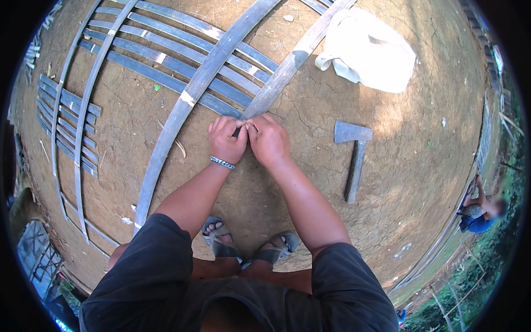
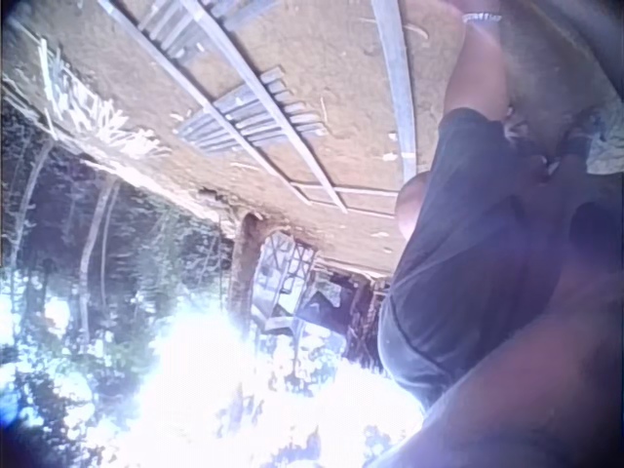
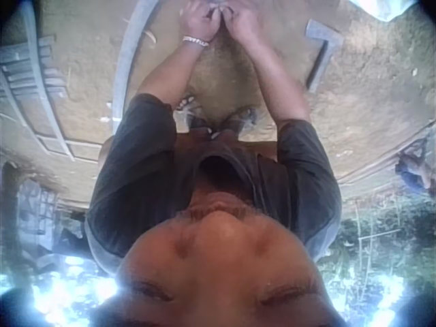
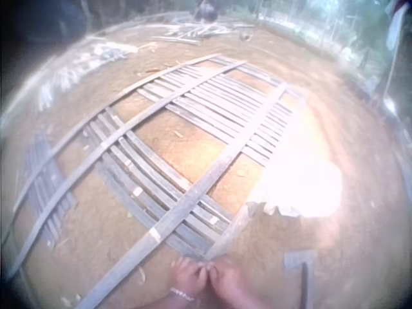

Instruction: The person assembles a bamboo structure on the ground by inserting wooden pins into pre-drilled holes in bamboo slats and hammering them flush using the head of an axe.

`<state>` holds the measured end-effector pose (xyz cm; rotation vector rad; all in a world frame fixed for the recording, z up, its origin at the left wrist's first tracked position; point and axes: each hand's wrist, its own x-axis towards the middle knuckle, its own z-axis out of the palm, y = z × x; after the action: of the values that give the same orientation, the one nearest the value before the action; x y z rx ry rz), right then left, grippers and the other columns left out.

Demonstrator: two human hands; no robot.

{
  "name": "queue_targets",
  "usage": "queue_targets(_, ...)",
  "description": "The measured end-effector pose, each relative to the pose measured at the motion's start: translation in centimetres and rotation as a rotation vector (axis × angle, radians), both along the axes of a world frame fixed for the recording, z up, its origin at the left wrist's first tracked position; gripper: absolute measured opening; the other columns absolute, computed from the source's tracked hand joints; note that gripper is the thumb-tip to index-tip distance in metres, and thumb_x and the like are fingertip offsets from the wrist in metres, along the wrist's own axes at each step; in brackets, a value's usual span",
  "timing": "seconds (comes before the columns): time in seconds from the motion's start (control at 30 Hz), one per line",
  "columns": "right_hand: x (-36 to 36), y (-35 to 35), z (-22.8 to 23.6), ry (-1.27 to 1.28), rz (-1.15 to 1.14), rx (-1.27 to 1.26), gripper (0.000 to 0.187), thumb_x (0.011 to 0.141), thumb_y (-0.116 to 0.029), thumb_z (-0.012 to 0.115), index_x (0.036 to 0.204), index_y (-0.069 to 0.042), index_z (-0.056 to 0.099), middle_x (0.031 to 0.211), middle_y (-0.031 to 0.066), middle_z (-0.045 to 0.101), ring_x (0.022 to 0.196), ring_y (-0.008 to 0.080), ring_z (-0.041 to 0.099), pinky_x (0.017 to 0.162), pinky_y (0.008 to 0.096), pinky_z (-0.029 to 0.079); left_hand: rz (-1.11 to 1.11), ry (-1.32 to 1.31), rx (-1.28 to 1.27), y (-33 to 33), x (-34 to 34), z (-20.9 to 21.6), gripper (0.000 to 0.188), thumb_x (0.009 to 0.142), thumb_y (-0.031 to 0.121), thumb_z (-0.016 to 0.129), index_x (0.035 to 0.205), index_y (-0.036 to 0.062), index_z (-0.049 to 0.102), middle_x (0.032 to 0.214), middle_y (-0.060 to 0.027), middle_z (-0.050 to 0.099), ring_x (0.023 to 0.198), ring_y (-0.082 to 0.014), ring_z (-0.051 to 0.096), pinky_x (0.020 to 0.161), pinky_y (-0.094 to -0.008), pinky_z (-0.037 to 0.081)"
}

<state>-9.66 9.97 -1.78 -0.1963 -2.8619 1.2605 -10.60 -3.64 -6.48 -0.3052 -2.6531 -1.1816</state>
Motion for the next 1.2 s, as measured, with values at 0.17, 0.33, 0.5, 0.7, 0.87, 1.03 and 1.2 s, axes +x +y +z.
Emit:
queue_targets(0.17,0.9,1.0,-0.9,0.046,-0.058,-0.094,0.015,0.088,-0.015,0.074,0.100,-0.005,0.075,0.099,0.0139,0.072,0.087,0.0320,0.071,0.078,0.0378,0.057,-0.033,0.016,0.017,0.1,0.0,0.0,0.009,0.078,0.009,0.078,0.083,0.0112,0.071,0.085,-0.0045,0.066,0.084,-0.0249,0.063,0.077,-0.0389,0.043)
queue_targets(0.33,4.2,5.6,-0.2,-0.094,-0.428,-0.034,0.020,0.092,-0.018,0.075,0.105,-0.005,0.076,0.102,0.0137,0.074,0.091,0.0248,0.071,0.082,0.0370,0.056,-0.004,-0.014,0.054,0.1,0.0,0.2,0.007,0.079,0.012,0.079,0.080,0.0125,0.073,0.081,-0.0017,0.065,0.081,-0.0225,0.062,0.077,-0.0381,0.042)
queue_targets(0.5,8.8,13.5,-0.2,-0.030,-0.599,0.232,0.028,0.092,-0.018,0.073,0.116,-0.003,0.071,0.115,0.0166,0.067,0.108,0.0300,0.064,0.095,0.0409,0.051,-0.003,-0.011,0.068,0.1,0.0,-0.1,0.007,0.079,0.013,0.080,0.079,0.0131,0.073,0.082,-0.0008,0.066,0.082,-0.0217,0.062,0.078,-0.0380,0.042)
queue_targets(0.7,14.6,19.6,-2.6,-0.246,-0.754,0.818,0.059,0.090,-0.034,0.075,0.138,-0.007,0.056,0.128,0.0187,0.058,0.120,0.0408,0.054,0.100,0.0490,0.044,-0.029,0.019,0.031,0.2,-0.2,0.3,0.008,0.080,0.011,0.080,0.081,0.0116,0.072,0.081,-0.0032,0.066,0.080,-0.0237,0.062,0.075,-0.0382,0.043)
queue_targets(0.87,16.7,20.8,-3.0,-0.353,-0.649,0.696,0.059,0.092,-0.036,0.073,0.140,-0.007,0.056,0.127,0.0205,0.058,0.118,0.0421,0.056,0.099,0.0500,0.046,-0.025,0.014,0.020,0.4,-0.1,0.5,0.009,0.080,0.012,0.080,0.079,0.0116,0.071,0.081,-0.0027,0.066,0.080,-0.0227,0.062,0.075,-0.0379,0.042)
queue_targets(1.03,15.5,18.5,-0.5,-0.434,-0.586,0.533,0.047,0.100,-0.031,0.063,0.138,-0.003,0.056,0.107,0.0193,0.064,0.099,0.0345,0.063,0.088,0.0474,0.051,-0.014,-0.006,0.015,0.2,-0.1,0.4,0.009,0.080,0.013,0.080,0.078,0.0117,0.072,0.081,-0.0024,0.066,0.080,-0.0225,0.062,0.074,-0.0378,0.042)
queue_targets(1.2,15.2,10.1,3.5,-0.406,-0.470,-0.615,0.051,0.103,-0.023,0.060,0.148,-0.004,0.044,0.091,0.0043,0.060,0.072,0.0110,0.058,0.064,0.0253,0.050,-0.007,-0.026,-0.002,0.1,0.0,0.5,0.010,0.081,0.014,0.080,0.077,0.0115,0.071,0.080,-0.0021,0.066,0.080,-0.0225,0.062,0.074,-0.0372,0.041)
